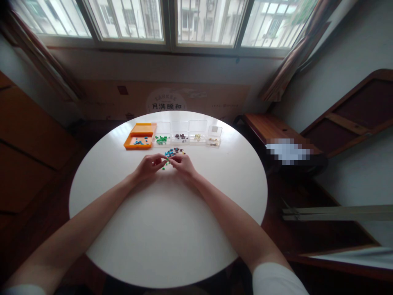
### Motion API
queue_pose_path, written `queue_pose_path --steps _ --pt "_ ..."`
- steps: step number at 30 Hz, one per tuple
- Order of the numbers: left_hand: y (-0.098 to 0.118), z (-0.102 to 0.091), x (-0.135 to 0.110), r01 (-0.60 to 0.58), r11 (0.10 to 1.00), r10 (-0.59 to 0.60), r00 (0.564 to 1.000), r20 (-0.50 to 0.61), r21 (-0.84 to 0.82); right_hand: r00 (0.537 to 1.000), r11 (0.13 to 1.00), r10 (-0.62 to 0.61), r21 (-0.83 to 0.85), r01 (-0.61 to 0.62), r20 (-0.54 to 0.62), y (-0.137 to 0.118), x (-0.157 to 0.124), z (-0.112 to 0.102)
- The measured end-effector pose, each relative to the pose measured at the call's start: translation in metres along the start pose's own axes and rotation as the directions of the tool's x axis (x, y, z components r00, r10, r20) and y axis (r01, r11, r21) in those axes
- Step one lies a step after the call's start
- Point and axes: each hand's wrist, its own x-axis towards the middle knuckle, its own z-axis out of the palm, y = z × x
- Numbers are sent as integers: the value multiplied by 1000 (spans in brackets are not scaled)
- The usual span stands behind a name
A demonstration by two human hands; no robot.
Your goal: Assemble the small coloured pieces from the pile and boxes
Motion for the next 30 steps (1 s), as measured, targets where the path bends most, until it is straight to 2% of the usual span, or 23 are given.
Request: queue_pose_path --steps 14,30 --pt "2 -1 0 10 1000 -10 1000 -4 -5 999 996 46 76 -45 -8 1 1 1" --pt "1 -1 0 12 1000 -12 1000 1 -18 999 992 33 121 -30 -25 7 2 2"
